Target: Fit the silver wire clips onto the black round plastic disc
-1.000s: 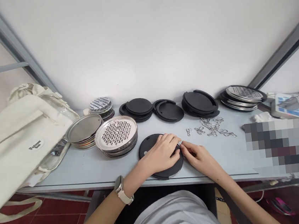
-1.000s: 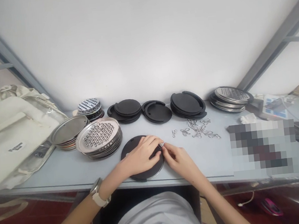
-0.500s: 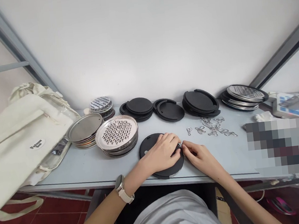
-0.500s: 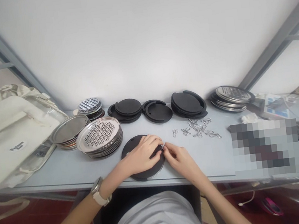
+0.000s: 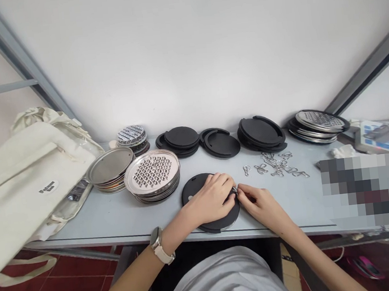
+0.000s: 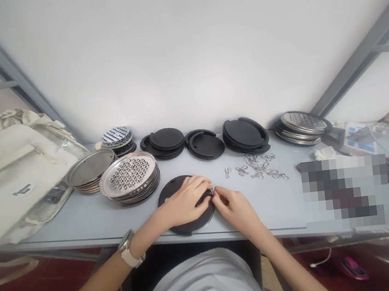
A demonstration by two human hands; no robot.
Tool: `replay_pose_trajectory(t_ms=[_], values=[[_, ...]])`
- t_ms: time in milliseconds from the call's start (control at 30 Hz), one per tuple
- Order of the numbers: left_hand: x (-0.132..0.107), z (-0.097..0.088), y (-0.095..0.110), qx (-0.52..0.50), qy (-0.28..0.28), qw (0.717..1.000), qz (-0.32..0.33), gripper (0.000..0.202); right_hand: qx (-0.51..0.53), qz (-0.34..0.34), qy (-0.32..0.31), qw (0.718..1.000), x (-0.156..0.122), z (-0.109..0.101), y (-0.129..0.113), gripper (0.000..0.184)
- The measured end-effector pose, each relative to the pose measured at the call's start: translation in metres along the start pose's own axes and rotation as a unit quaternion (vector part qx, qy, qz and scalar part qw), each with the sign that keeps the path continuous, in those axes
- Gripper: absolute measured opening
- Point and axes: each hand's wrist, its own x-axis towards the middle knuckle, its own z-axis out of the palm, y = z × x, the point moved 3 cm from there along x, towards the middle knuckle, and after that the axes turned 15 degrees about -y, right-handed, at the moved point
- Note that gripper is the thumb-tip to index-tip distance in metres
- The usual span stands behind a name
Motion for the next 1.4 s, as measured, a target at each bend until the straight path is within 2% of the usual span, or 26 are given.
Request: replay_pose_trajectory(t_ms=[267,600,1400], values=[[-0.0006,0.0001,0.0011,-0.008,0.007,1.000,0.007,0.020,-0.021,0.006,0.003,1.000,-0.0027,0.0007,0.0007,0.028],[-0.0005,-0.0004,0.0010,-0.009,0.003,1.000,0.004,0.019,-0.019,0.023,-0.013,0.999,-0.0014,0.0017,0.0017,0.028],[0.0000,0.0014,0.0004,-0.001,0.010,1.000,0.014,0.021,-0.013,0.011,-0.021,1.000,-0.0013,0.0013,0.0030,0.028]])
